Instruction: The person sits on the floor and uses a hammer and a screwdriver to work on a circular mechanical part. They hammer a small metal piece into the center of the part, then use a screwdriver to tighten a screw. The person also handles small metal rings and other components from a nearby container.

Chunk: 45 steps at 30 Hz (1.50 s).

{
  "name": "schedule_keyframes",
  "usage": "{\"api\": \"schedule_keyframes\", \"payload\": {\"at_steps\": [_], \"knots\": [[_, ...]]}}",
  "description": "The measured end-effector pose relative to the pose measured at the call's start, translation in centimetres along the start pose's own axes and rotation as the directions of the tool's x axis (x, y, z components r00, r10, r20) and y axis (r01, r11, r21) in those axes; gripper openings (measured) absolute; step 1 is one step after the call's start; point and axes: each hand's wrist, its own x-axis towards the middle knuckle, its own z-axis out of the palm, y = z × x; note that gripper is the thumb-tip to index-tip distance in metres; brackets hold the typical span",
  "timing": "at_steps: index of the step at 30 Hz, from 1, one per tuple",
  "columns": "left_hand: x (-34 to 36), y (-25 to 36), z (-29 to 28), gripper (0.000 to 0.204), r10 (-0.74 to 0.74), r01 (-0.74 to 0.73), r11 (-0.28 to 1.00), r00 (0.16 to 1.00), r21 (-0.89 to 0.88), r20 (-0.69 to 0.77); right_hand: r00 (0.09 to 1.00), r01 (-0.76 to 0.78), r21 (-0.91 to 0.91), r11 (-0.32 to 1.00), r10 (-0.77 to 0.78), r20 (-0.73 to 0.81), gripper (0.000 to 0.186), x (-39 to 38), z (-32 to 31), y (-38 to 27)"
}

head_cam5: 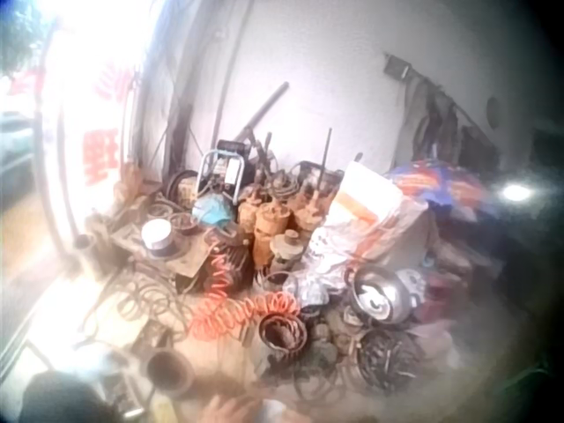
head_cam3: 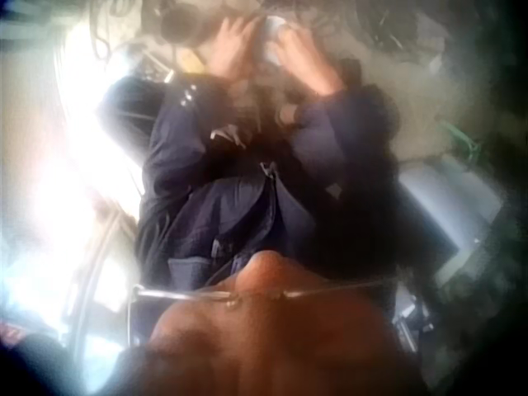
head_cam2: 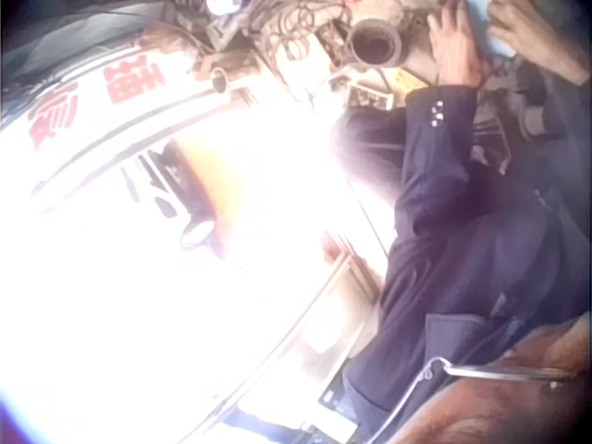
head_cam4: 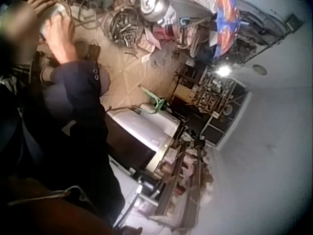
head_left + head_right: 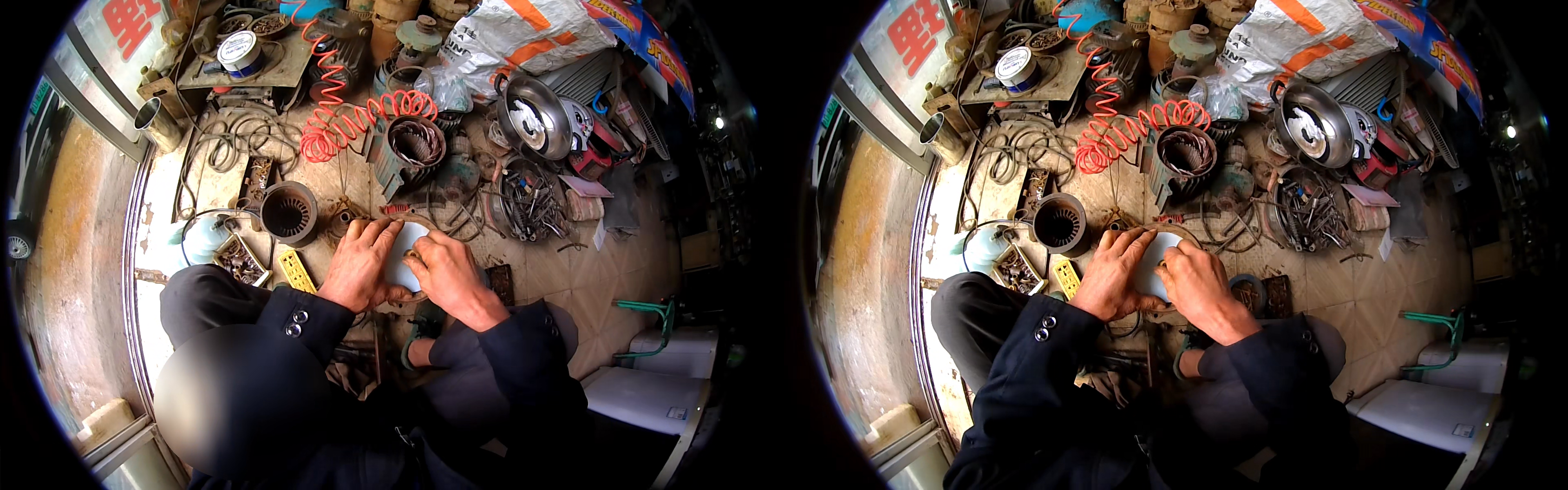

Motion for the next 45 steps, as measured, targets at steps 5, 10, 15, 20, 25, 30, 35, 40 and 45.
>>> {"api": "schedule_keyframes", "payload": {"at_steps": [5,10,15,20,25,30,35,40,45], "knots": [[0.2,-0.1,0.1,0.120,-0.012,0.012,1.000,1.000,-0.019,0.009,0.991,0.109,0.069,0.992,-0.114,0.068,0.021,0.6,-0.3,1.0],[0.0,-0.3,0.0,0.113,-0.027,0.028,0.999,1.000,-0.027,0.013,0.999,0.011,-0.081,0.997,-0.008,0.037,0.019,0.4,-1.3,-1.3],[0.1,-0.3,0.2,0.112,-0.024,0.025,0.999,1.000,-0.039,0.010,0.998,-0.003,-0.065,0.998,0.007,0.063,0.018,0.2,-0.6,-0.3],[0.3,-0.2,0.2,0.112,0.002,-0.002,1.000,1.000,-0.029,-0.011,0.981,0.157,0.038,0.987,-0.160,0.108,0.014,0.8,-1.1,1.2],[0.1,-0.2,0.2,0.113,-0.014,0.013,0.999,1.000,-0.038,-0.022,0.995,0.005,0.011,1.000,-0.006,0.095,0.020,0.6,-1.1,0.3],[0.0,-0.5,0.3,0.115,0.002,-0.003,0.999,1.000,-0.040,-0.031,0.997,0.065,-0.042,0.997,-0.063,0.052,0.023,0.4,-0.3,0.1],[0.8,0.2,-0.2,0.115,0.095,-0.096,0.995,0.995,-0.041,-0.033,0.934,0.350,-0.092,0.932,-0.339,0.111,0.010,0.7,-0.4,2.9],[0.7,0.0,0.3,0.117,0.057,-0.056,0.998,0.997,0.009,-0.047,0.946,0.302,-0.112,0.947,-0.312,-0.084,0.023,-0.6,2.2,3.8],[1.2,1.0,0.8,0.114,0.022,-0.021,0.996,1.000,0.089,-0.017,0.903,0.306,-0.258,0.917,-0.365,-0.227,0.037,-3.0,-1.7,0.6]]}}
